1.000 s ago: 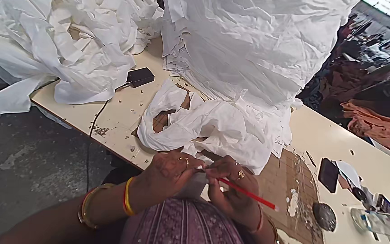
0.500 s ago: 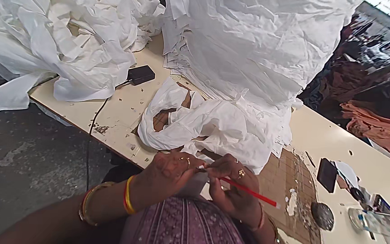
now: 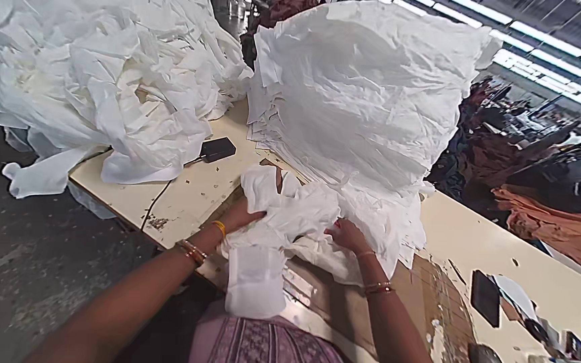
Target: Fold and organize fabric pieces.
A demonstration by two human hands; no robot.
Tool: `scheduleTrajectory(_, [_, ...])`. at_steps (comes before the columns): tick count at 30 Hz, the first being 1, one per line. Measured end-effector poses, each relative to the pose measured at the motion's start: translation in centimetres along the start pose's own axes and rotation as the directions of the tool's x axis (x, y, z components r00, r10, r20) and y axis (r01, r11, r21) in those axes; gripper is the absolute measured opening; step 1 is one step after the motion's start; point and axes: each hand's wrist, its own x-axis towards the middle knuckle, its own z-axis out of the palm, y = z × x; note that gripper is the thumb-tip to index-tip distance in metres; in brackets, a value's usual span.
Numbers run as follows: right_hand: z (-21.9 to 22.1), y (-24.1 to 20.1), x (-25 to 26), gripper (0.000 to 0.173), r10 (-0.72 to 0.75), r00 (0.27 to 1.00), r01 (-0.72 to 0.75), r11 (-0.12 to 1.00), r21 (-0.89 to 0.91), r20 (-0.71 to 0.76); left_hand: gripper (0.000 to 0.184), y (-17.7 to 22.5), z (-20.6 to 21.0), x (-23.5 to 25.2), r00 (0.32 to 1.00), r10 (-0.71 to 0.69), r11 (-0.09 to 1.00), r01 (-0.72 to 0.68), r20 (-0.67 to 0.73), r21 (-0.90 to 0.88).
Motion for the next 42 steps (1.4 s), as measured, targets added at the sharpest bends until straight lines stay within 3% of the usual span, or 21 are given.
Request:
scheduleTrajectory(2, [-3.3,-0.3,-0.8,0.047,-0.045,0.989,0.047,0.999,0.009,-0.141,0.061,2.9,-1.1,0.5,0.994,0.107,0.993,-0.108,-0.01,-0.044])
scheduleTrajectory(4, [-7.9,0.5,-3.4,0.04,-0.065,0.842,0.125,0.989,0.076,-0.535,0.048,5.6,-4.1,0.6,0.954,0.132,0.898,-0.23,-0.268,-0.376])
scheduleTrajectory(6, [-11.9,2.1,-6.5,0.037,-0.092,0.427,0.236,0.972,0.013,-0.9,0.043,8.4,-9.2,-0.4,0.835,0.036,0.678,-0.424,-0.549,-0.6])
scheduleTrajectory(8, [-14.5,4.5,-9.9,0.036,-0.081,0.036,0.247,0.966,-0.07,-0.996,0.043,9.4,-14.6,-2.0,0.653,-0.03,0.52,-0.637,-0.757,-0.569])
scheduleTrajectory(10, [-14.0,7.6,-12.7,0.037,-0.061,-0.188,0.196,0.976,-0.098,-0.98,0.046,8.2,-18.3,-3.6,0.511,-0.036,0.517,-0.726,-0.859,-0.454])
scheduleTrajectory(11, [-12.6,9.2,-13.5,0.037,-0.058,-0.216,0.181,0.979,-0.098,-0.975,0.046,7.0,-19.2,-4.2,0.47,-0.037,0.55,-0.727,-0.882,-0.411])
scheduleTrajectory(13, [-7.5,12.2,-13.8,0.034,-0.034,-0.048,0.182,0.982,-0.042,-0.998,0.039,3.9,-19.6,-4.4,0.454,-0.078,0.625,-0.671,-0.887,-0.399])
scheduleTrajectory(14, [-4.4,13.7,-13.4,0.029,-0.031,0.125,0.188,0.982,-0.007,-0.992,0.039,2.2,-19.1,-4.4,0.48,-0.107,0.659,-0.622,-0.871,-0.424])
scheduleTrajectory(16, [0.9,16.0,-12.7,0.023,0.041,0.614,0.114,0.984,0.14,-0.788,0.044,-0.8,-17.4,-4.3,0.555,-0.237,0.713,-0.458,-0.797,-0.531])
scheduleTrajectory(17, [2.8,16.4,-12.5,0.022,0.114,0.761,-0.004,0.985,0.17,-0.639,0.047,-1.8,-16.5,-4.1,0.592,-0.311,0.732,-0.351,-0.744,-0.585])
scheduleTrajectory(18, [4.1,16.5,-12.6,0.021,0.204,0.81,-0.112,0.974,0.197,-0.549,0.05,-2.7,-15.8,-4.0,0.629,-0.36,0.753,-0.24,-0.689,-0.613])
scheduleTrajectory(21, [4.7,16.0,-13.8,0.027,0.416,0.693,-0.152,0.883,0.445,-0.589,0.053,-3.6,-13.8,-4.1,0.762,-0.347,0.816,-0.043,-0.547,-0.577])
scheduleTrajectory(24, [2.9,14.9,-14.2,0.04,0.483,0.556,-0.018,0.82,0.572,-0.676,0.04,-2.2,-11.9,-5.1,0.929,-0.077,0.934,-0.06,-0.363,-0.351])
scheduleTrajectory(27, [1.2,12.2,-14.0,0.042,0.304,0.568,0.145,0.877,0.457,-0.765,0.037,-0.6,-9.4,-5.7,0.965,0.26,0.965,-0.26,0.033,0.021])
scheduleTrajectory(28, [1.0,11.1,-13.9,0.042,0.229,0.58,0.159,0.909,0.384,-0.782,0.04,0.2,-8.4,-5.9,0.941,0.291,0.935,-0.318,0.174,0.159])
scheduleTrajectory(30, [1.1,8.9,-13.9,0.047,0.161,0.654,0.137,0.936,0.325,-0.739,0.052,2.7,-6.2,-6.7,0.931,0.126,0.871,-0.269,0.343,0.411])
scheduleTrajectory(32, [1.6,7.9,-13.2,0.055,0.185,0.706,0.09,0.934,0.345,-0.684,0.082,4.0,-3.6,-7.3,0.954,0.085,0.84,-0.223,0.286,0.495])
scheduleTrajectory(35, [1.5,6.9,-11.3,0.042,0.175,0.676,0.154,0.916,0.37,-0.716,0.115,4.3,-0.1,-7.3,0.898,0.432,0.844,-0.434,0.081,0.314])
scheduleTrajectory(37, [0.3,4.9,-10.4,0.035,0.184,0.69,0.226,0.864,0.45,-0.7,0.107,5.8,1.6,-6.8,0.852,0.523,0.828,-0.513,0.018,0.228])
scheduleTrajectory(40, [-0.7,1.3,-9.0,0.049,0.157,0.827,0.367,0.577,0.729,-0.54,0.096,8.5,3.2,-4.1,0.907,0.409,0.893,-0.42,0.099,0.162])
scheduleTrajectory(42, [-0.3,-0.3,-8.2,0.053,0.122,0.901,0.294,0.535,0.792,-0.417,0.072,9.2,3.5,-2.1,0.935,0.321,0.942,-0.331,0.148,0.049])
